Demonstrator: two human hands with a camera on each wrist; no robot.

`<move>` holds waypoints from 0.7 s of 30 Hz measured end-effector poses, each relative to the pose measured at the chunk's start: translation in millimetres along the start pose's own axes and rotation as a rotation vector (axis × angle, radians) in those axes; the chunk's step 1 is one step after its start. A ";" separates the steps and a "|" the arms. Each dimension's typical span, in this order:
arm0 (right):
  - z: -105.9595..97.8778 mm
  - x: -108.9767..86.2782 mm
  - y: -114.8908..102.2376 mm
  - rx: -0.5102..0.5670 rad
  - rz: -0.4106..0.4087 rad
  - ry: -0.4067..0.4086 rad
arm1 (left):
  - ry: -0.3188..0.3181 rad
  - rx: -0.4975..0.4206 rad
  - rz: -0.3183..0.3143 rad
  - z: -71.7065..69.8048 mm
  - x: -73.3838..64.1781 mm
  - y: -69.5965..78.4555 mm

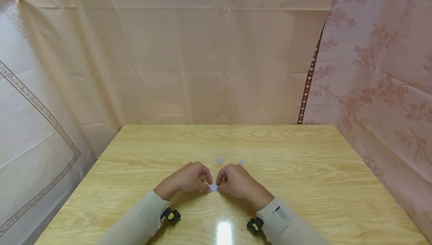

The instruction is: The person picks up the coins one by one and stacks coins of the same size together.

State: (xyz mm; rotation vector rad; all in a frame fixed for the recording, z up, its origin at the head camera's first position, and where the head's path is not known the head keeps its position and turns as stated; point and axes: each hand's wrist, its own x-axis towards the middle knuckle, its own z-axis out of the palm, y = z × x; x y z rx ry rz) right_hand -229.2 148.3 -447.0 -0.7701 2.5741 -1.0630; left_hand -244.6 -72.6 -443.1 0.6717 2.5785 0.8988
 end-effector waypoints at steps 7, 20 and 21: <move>2.0 1.2 0.1 0.002 0.011 0.001 | 0.009 0.057 -0.082 -18.9 -11.9 -6.3; 7.6 9.3 -7.4 -0.002 0.013 -0.004 | -0.039 0.046 -0.095 -28.6 -17.9 -14.3; 8.2 10.2 -7.8 -0.007 0.014 -0.004 | -0.037 0.042 -0.095 -28.0 -18.8 -14.0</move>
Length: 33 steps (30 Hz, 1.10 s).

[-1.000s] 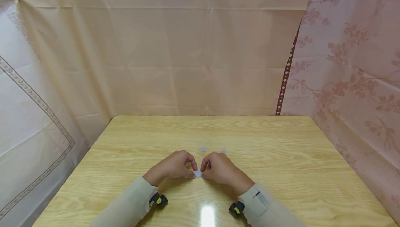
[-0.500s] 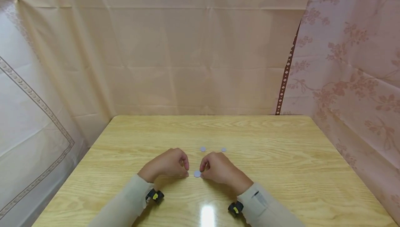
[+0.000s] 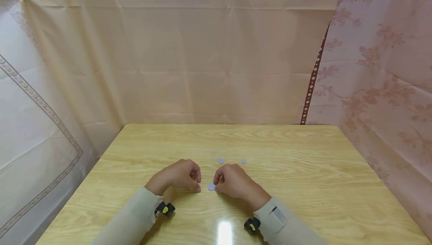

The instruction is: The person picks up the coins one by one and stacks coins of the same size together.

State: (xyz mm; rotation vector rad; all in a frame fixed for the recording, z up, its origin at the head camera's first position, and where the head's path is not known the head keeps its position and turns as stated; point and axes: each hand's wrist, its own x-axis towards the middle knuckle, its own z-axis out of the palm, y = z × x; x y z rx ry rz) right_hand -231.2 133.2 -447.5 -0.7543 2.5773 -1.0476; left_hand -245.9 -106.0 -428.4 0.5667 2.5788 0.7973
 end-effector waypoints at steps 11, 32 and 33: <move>4.5 6.7 -8.5 -0.024 -0.027 0.004 | 0.028 -0.060 0.013 6.8 -5.9 -1.7; 19.6 33.9 -22.0 -0.091 -0.048 0.005 | 0.086 0.008 0.043 1.7 -7.3 -9.0; 20.3 35.5 -22.4 -0.095 -0.048 0.005 | 0.086 0.009 0.041 1.6 -7.1 -9.9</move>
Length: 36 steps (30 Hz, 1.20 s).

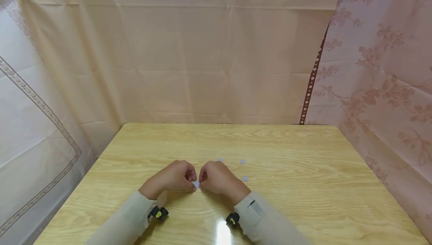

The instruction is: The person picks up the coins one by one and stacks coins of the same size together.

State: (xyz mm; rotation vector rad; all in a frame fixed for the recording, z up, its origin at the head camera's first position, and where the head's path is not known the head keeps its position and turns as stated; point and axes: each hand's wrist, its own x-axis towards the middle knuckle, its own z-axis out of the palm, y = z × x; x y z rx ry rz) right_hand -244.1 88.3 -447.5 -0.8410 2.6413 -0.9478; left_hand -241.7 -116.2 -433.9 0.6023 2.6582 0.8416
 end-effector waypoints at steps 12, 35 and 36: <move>3.7 4.2 -2.2 -0.020 0.006 0.006 | 0.014 0.018 -0.004 0.5 1.9 -3.6; -31.4 -9.8 21.0 0.004 0.092 0.071 | 0.021 -0.012 -0.037 -6.7 0.1 -8.5; -33.7 -10.0 22.8 0.009 0.102 0.079 | 0.019 -0.016 -0.037 -7.1 -0.3 -8.2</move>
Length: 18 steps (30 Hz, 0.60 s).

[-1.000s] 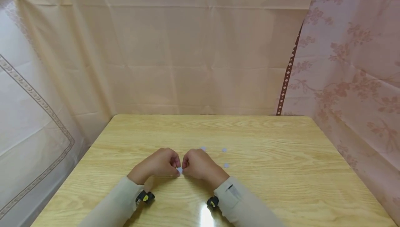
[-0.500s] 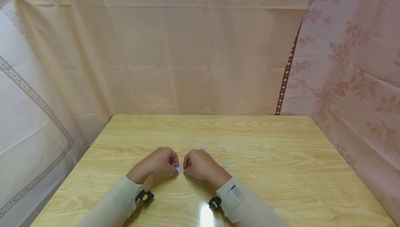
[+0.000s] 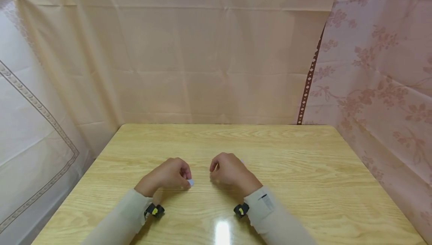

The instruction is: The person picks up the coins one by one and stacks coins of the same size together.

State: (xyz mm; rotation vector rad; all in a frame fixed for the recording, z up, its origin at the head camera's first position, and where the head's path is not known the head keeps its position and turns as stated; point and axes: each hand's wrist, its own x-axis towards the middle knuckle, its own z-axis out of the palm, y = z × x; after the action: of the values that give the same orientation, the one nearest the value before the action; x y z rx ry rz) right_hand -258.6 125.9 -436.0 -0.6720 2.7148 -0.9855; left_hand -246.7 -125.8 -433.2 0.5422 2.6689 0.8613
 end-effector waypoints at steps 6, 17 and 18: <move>-14.6 -0.8 8.4 0.038 0.071 0.027 | -0.009 -0.017 0.012 -0.2 -0.9 -0.4; -32.0 -0.6 18.9 0.021 0.155 0.038 | -0.048 -0.091 -0.008 0.1 2.6 -8.6; -32.6 -0.5 20.1 0.015 0.158 0.038 | -0.052 -0.096 -0.009 0.1 3.1 -9.3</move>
State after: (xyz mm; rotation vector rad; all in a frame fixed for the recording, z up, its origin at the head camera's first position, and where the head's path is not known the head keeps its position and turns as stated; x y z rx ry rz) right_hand -275.3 158.2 -424.0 -0.4318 2.7399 -0.9890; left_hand -251.8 -131.4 -439.3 0.5223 2.5665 0.9536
